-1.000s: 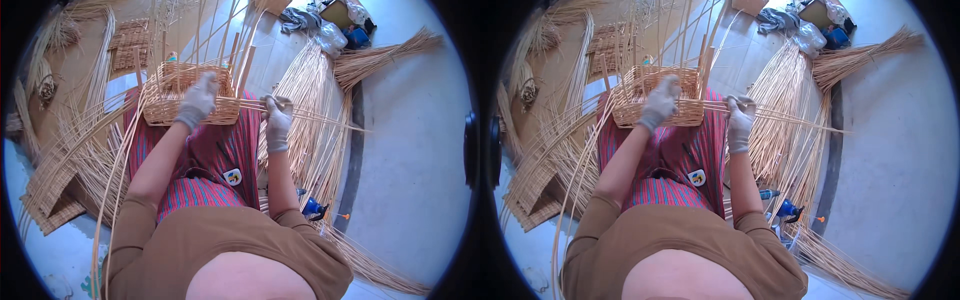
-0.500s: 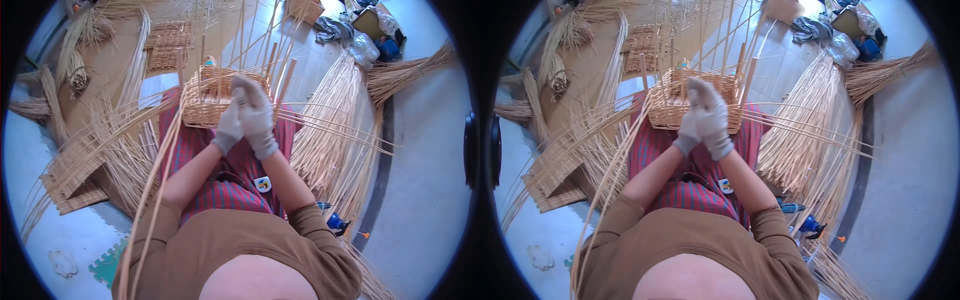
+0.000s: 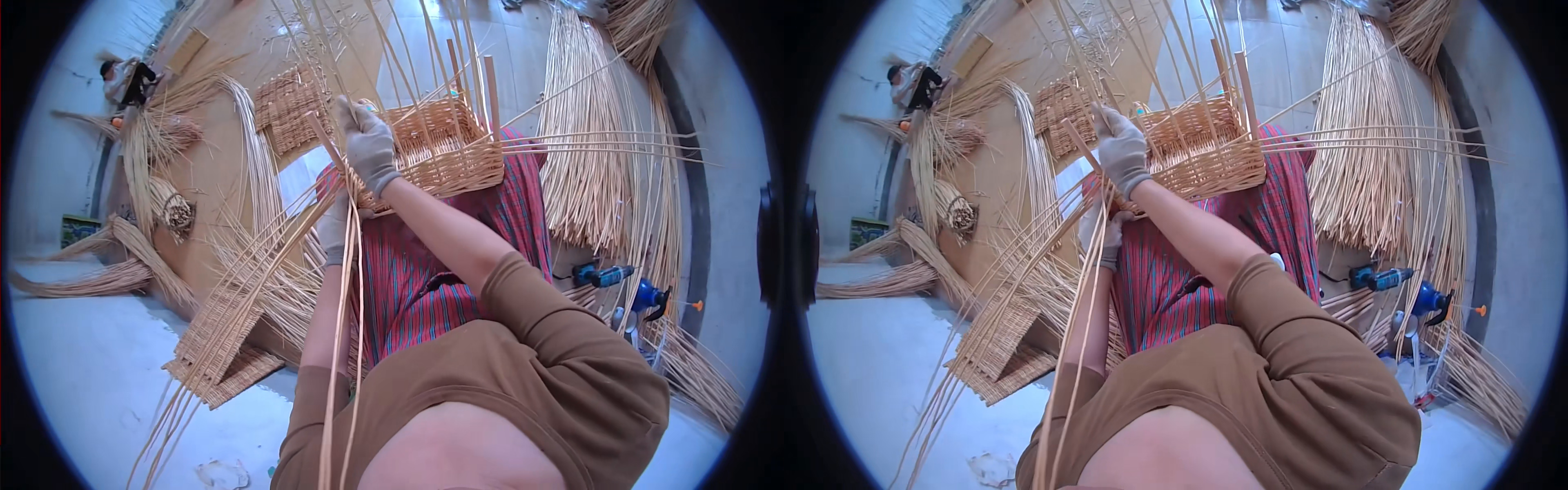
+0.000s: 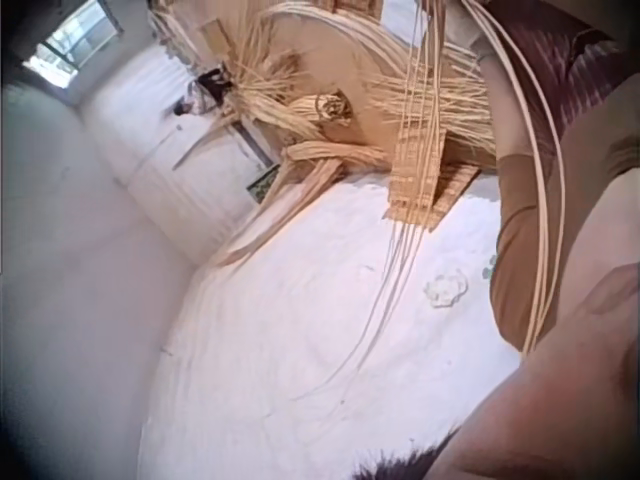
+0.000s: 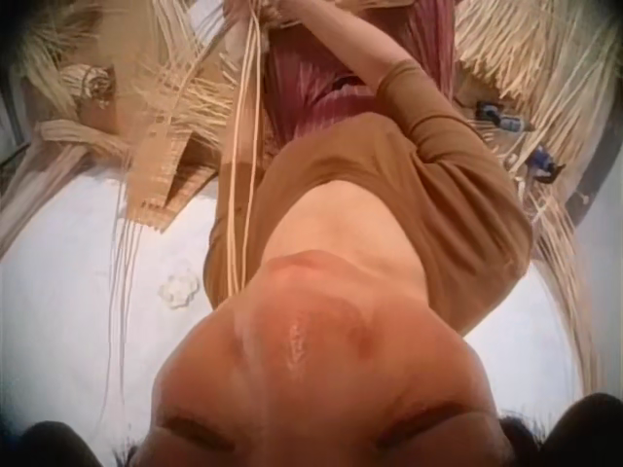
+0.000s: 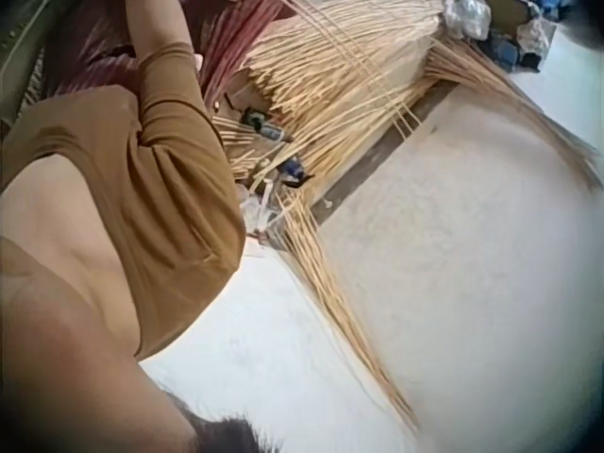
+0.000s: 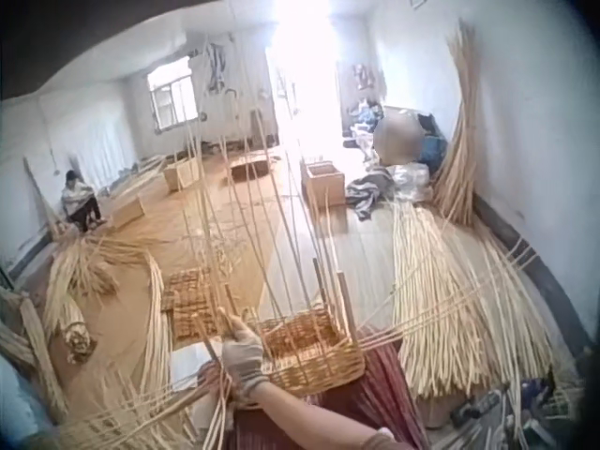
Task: Weaving a wicker basket using dried reeds and manual assembly techniques.
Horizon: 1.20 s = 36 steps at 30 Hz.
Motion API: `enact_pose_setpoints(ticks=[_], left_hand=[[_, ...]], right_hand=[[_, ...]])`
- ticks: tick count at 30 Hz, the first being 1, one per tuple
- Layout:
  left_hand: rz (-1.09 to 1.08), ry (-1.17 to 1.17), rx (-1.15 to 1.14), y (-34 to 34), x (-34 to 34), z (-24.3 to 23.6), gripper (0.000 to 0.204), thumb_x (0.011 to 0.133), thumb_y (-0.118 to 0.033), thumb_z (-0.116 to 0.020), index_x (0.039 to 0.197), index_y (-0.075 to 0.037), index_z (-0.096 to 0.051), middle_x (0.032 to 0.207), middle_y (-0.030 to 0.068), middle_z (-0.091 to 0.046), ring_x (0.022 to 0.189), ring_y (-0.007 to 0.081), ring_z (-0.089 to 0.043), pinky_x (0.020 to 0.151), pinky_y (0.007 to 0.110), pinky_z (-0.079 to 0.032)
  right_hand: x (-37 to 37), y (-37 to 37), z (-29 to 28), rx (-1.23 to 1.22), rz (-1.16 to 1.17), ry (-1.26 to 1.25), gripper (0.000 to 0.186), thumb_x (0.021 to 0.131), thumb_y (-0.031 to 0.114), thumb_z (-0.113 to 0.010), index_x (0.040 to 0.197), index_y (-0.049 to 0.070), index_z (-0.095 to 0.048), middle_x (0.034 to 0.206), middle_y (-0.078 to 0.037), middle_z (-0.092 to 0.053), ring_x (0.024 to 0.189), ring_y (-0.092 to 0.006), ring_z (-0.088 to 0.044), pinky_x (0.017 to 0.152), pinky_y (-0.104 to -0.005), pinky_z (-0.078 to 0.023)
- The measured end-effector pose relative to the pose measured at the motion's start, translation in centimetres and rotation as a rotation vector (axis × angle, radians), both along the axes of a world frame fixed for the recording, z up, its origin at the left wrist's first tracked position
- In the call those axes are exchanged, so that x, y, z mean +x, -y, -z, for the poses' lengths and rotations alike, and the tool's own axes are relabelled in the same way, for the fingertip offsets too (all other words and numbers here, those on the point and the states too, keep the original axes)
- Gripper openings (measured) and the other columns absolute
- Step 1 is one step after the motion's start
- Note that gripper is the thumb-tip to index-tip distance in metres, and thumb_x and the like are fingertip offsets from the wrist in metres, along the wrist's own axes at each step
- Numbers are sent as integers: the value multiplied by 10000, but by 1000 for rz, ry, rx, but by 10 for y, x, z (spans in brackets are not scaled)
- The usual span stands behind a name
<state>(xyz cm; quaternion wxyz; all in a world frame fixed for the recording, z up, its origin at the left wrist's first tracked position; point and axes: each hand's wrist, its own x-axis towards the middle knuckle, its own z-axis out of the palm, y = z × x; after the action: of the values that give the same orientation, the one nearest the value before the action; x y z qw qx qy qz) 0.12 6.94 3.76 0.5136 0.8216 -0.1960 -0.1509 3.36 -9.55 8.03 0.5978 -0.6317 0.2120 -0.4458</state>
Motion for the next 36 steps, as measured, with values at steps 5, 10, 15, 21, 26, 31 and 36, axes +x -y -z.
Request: enact_pose_setpoints(ticks=[5, 10, 15, 21, 26, 31, 36], left_hand=[[-45, -15, -212, 5, -8, -2, 564, 970, -563, -591, 955, -9, -696, 740, 65, -677, 630, 175, -685, 587, 319, -559], [-106, -366, -357, 0, 1, 16, 688, 885, -681, -638, 920, 5, -679, 785, 44, -680, 684, 146, -663, 609, 319, -580], [106, 634, 215, -3, 4, 12, 617, 687, -343, -922, 1155, -214, -540, 833, 76, -654, 729, 255, -662, 654, 390, -535], [36, 768, 227, 3, -17, 7, 297, 861, -226, -779, 1086, -151, -599, 887, 127, -716, 809, 387, -708, 656, 476, -557], [128, 359, -78, 72, -39, -19, 511, 1023, -73, -496, 1523, -135, -406, 1486, 177, -507, 1262, 307, -594, 1066, 375, -475], [177, -39, -155, 94, -4, 4, 270, 1045, -93, -480, 1290, -141, -584, 930, 25, -612, 721, 127, -532, 681, 286, -480], [13, 125, -60, 91, -6, 13, 160, 1021, -237, -572, 1099, -125, -656, 709, 72, -591, 672, 140, -648, 609, 351, -513]], right_hand=[[-14, 1, -41, 48, -298, -208, 352, 979, 373, -663, 1088, 39, -688, 777, -100, -693, 763, -226, -690, 714, -375, -528], [-51, -9, -89, -58, -227, 421, 347, 940, 196, -719, 1226, 27, -620, 1002, -87, -691, 962, -210, -670, 893, -341, -531], [-107, 62, 54, 452, -422, 395, 326, 1046, 361, -567, 1030, 43, -636, 794, -41, -632, 773, -117, -626, 746, -293, -544], [-166, 102, 39, 314, -331, 37, 226, 1052, 235, -569, 1027, 34, -672, 910, -67, -728, 853, -139, -701, 763, -297, -586], [-194, 92, 41, 520, -245, -98, 86, 990, 112, -658, 1048, 49, -668, 957, -27, -704, 858, -117, -690, 769, -246, -589], [-107, 75, -12, -341, -144, -90, 225, 979, 108, -629, 1201, 73, -632, 1116, -137, -695, 944, -288, -704, 842, -380, -560], [-61, 71, -67, -426, -305, -465, 700, 930, 3, -574, 1560, 173, -320, 1088, -177, -720, 960, -292, -720, 866, -391, -557]])
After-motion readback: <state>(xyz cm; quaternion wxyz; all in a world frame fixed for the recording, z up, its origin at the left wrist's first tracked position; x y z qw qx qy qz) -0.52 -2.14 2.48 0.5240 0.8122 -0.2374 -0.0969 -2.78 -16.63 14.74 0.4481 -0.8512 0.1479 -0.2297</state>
